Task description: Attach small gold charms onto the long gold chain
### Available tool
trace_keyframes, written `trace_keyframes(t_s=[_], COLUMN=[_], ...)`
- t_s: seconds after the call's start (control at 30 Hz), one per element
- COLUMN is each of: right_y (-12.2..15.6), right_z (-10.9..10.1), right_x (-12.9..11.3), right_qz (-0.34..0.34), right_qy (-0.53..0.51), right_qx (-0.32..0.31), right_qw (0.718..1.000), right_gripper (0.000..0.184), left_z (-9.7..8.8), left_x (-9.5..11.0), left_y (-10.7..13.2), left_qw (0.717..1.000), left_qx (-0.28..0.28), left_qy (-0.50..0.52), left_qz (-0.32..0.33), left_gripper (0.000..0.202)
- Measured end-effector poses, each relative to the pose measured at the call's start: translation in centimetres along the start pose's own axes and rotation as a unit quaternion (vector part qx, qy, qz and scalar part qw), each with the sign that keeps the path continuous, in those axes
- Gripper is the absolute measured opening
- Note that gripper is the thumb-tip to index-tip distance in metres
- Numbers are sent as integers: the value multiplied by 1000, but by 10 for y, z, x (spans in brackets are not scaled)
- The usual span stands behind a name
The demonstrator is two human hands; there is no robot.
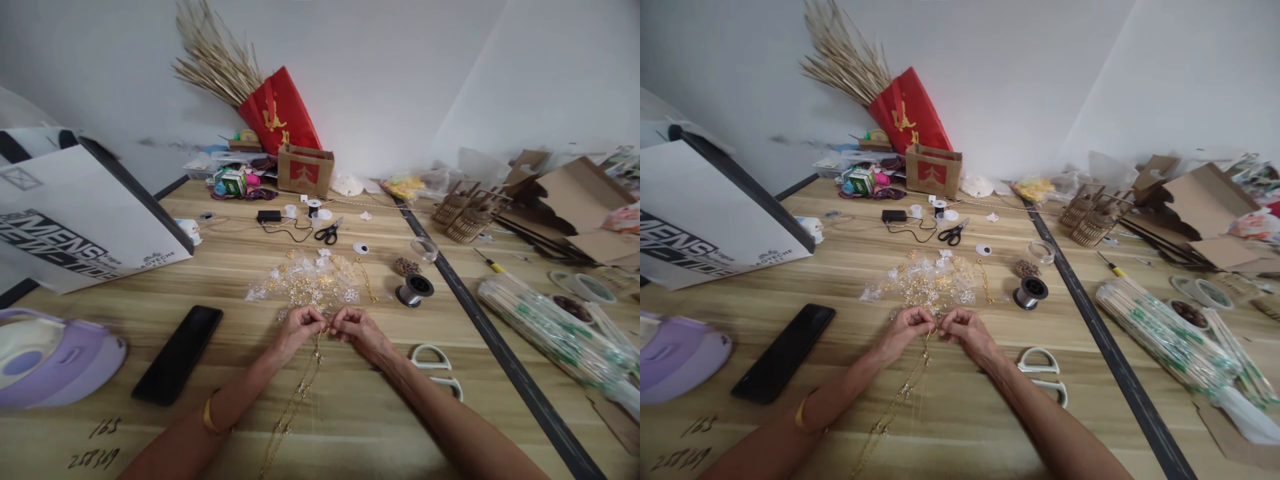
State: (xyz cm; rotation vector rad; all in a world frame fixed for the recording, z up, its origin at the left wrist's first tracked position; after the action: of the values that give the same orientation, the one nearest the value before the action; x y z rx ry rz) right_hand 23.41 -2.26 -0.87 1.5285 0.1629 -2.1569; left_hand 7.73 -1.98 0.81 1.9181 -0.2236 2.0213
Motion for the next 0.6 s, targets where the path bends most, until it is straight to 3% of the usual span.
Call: trace_keyframes(t_s=[0.3, 0.6], right_y=[0, 1], right_z=[-1, -1], right_x=[-2, -2], right_qz=[-4, -8], right_qy=[13, 23], right_qx=[2, 4], right_qw=[1000, 1000], right_gripper=[22, 18], left_z=[-1, 1], left_x=[-2, 3], left_y=[-2, 0], left_qw=[1000, 999], left_qx=[23, -8], left_qy=[16, 39], left_qz=[9, 15], left_gripper=[11, 11])
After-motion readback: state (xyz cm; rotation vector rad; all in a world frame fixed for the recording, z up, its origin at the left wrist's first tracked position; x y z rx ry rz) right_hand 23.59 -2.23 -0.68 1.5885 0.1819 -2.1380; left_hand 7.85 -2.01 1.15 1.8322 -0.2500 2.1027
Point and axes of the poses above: each hand's wrist, its own y-axis away from the middle knuckle, its own z-axis out of the palm, x = y × z, the point moved 3 cm from there along -y, towards the middle knuckle, and after that the axes turned 5 degrees about -x, right-handed, at the moved point
